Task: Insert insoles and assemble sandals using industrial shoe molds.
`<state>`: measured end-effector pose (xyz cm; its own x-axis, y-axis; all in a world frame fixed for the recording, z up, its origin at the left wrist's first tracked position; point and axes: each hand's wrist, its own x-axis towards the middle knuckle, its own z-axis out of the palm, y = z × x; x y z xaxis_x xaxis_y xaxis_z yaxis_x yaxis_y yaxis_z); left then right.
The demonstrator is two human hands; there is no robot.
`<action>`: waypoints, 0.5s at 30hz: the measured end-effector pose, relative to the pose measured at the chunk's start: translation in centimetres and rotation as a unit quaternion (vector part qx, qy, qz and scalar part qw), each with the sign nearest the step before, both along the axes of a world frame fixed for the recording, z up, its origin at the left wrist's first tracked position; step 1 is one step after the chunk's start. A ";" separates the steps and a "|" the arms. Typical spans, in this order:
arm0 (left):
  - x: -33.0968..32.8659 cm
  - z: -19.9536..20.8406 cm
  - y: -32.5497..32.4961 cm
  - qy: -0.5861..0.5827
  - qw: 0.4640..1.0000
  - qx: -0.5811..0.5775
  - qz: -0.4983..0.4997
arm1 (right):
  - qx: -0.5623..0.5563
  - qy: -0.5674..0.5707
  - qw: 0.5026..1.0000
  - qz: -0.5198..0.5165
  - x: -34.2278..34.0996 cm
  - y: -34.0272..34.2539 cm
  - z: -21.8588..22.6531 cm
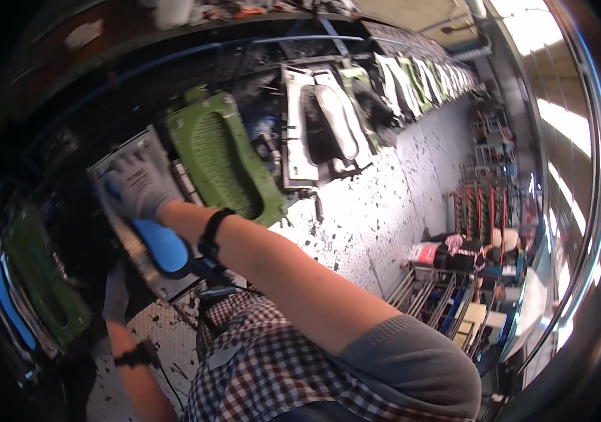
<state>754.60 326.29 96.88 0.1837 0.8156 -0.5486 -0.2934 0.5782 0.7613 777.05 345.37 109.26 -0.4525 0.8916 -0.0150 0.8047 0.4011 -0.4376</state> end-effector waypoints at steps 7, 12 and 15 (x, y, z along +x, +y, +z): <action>-2.7 5.4 -8.7 0.213 0.961 -0.017 0.178 | 0.165 0.274 0.942 -0.100 14.4 -1.2 3.5; 12.5 17.0 -0.4 0.413 0.881 0.165 0.160 | 0.412 0.100 0.772 -0.474 49.2 -1.9 2.4; 22.3 18.9 5.4 0.411 0.863 0.284 0.072 | 0.231 0.015 0.684 -0.692 60.0 -2.4 3.5</action>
